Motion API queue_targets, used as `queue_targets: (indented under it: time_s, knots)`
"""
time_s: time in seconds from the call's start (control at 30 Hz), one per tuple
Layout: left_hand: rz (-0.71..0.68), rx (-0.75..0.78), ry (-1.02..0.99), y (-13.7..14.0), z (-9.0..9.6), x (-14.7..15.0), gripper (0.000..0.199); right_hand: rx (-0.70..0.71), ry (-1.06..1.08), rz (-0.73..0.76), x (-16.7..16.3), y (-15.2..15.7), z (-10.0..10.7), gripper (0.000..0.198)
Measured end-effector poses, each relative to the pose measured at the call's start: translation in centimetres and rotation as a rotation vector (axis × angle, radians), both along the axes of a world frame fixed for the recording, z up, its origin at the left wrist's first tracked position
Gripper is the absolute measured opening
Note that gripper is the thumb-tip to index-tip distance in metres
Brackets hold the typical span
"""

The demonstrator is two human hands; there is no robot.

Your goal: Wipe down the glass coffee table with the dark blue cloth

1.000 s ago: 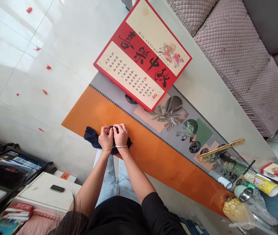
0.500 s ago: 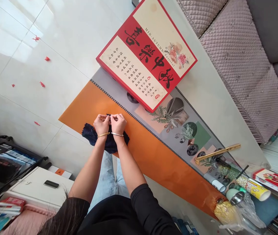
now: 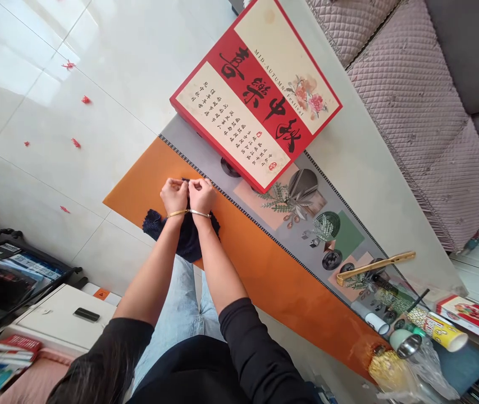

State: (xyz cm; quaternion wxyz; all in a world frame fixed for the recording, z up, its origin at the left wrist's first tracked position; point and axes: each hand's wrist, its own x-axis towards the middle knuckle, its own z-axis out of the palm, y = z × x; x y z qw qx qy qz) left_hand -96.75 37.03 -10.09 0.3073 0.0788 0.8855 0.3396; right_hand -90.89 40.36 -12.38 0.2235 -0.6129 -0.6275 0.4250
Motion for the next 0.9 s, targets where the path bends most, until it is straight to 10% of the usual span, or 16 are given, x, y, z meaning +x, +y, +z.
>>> queue_targets:
  time_s: [0.3, 0.9]
  knots:
    - [-0.001, 0.036, -0.144, -3.8, 0.7, 3.2, 0.015, -0.092, -0.006, -0.051, 3.4, -3.1, 1.5, 0.008]
    - [0.019, 0.068, -0.103, -0.5, 0.0, 1.2, 0.014, -0.029, -0.007, -0.053, 1.3, 0.1, 0.0, 0.007]
